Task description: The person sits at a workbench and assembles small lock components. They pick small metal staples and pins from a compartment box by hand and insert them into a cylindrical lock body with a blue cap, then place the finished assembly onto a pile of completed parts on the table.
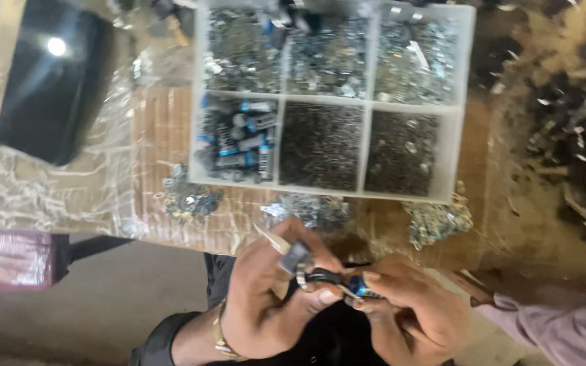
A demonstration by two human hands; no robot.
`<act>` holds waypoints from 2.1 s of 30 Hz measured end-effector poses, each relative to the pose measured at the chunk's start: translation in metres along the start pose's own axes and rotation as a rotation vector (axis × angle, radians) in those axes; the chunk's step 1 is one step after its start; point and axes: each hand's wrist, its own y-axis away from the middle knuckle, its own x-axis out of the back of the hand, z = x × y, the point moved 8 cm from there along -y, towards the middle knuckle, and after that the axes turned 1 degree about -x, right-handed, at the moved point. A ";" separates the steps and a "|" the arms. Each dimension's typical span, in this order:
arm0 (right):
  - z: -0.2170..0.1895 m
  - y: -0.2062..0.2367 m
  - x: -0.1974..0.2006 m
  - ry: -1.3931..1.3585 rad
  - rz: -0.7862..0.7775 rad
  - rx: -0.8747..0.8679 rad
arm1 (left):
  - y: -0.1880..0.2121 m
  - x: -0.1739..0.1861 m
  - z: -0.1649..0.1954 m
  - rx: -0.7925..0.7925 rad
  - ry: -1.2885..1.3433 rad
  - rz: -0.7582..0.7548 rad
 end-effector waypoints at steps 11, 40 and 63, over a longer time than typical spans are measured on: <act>-0.020 -0.046 -0.054 -0.176 -0.123 0.053 | 0.057 0.045 -0.041 -0.052 0.032 0.229; -0.052 -0.213 -0.012 0.101 -0.214 0.157 | -0.078 0.063 0.069 -0.159 -1.558 0.116; -0.010 -0.184 0.013 -0.368 0.008 -0.262 | -0.108 0.002 0.052 -0.491 -1.072 -0.009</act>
